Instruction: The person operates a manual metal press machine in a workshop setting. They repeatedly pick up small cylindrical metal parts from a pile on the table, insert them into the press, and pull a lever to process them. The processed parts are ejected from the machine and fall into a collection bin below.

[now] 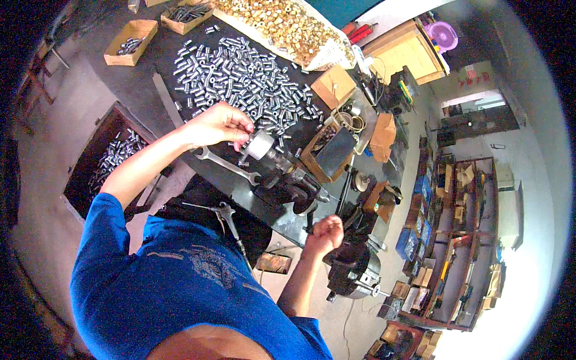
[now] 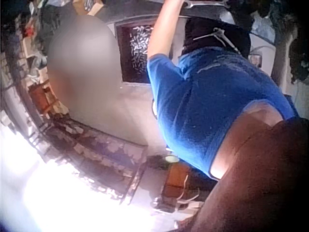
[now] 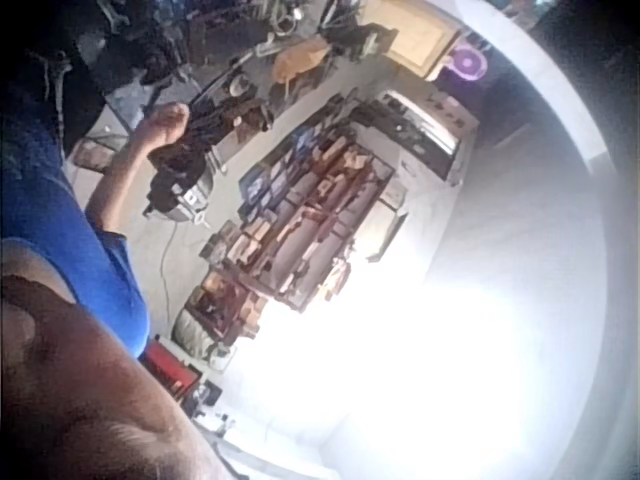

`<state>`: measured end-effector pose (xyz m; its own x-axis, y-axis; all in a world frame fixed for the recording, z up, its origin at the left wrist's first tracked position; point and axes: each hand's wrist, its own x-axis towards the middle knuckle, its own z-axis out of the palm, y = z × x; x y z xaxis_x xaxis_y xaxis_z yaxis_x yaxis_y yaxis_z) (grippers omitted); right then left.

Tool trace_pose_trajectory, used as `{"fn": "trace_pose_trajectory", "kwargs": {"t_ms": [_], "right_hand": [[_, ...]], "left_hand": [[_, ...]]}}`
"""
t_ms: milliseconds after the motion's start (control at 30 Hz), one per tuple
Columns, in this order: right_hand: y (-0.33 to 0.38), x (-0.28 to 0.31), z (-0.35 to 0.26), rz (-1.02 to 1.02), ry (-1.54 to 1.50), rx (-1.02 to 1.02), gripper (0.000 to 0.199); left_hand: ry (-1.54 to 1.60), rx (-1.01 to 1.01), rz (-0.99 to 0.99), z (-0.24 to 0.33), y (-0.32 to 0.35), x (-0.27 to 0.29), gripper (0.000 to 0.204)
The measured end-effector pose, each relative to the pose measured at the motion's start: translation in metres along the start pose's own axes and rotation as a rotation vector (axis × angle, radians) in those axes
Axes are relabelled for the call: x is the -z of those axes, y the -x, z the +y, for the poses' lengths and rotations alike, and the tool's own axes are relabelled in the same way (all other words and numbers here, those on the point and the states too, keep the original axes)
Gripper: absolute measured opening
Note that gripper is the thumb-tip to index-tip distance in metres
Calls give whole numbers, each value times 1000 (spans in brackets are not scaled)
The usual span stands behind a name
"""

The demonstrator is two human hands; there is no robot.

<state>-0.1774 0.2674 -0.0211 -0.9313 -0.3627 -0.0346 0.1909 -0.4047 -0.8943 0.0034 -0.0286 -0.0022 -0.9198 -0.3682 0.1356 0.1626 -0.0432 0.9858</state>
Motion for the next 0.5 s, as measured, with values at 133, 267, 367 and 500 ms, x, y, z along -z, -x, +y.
{"fn": "trace_pose_trajectory", "kwargs": {"t_ms": [133, 267, 367, 500], "right_hand": [[-23, 28, 48, 115, 35, -100, 14], [-87, 18, 72, 157, 43, 34, 15], [-115, 1, 53, 67, 218, 156, 16], [-94, -37, 4, 80, 134, 233, 20]], "left_hand": [[1, 6, 0, 5, 4, 1, 12], [-24, 14, 2, 4, -2, 1, 12], [-29, -1, 6, 10, -1, 0, 13], [-7, 22, 22, 11, 3, 3, 13]]}}
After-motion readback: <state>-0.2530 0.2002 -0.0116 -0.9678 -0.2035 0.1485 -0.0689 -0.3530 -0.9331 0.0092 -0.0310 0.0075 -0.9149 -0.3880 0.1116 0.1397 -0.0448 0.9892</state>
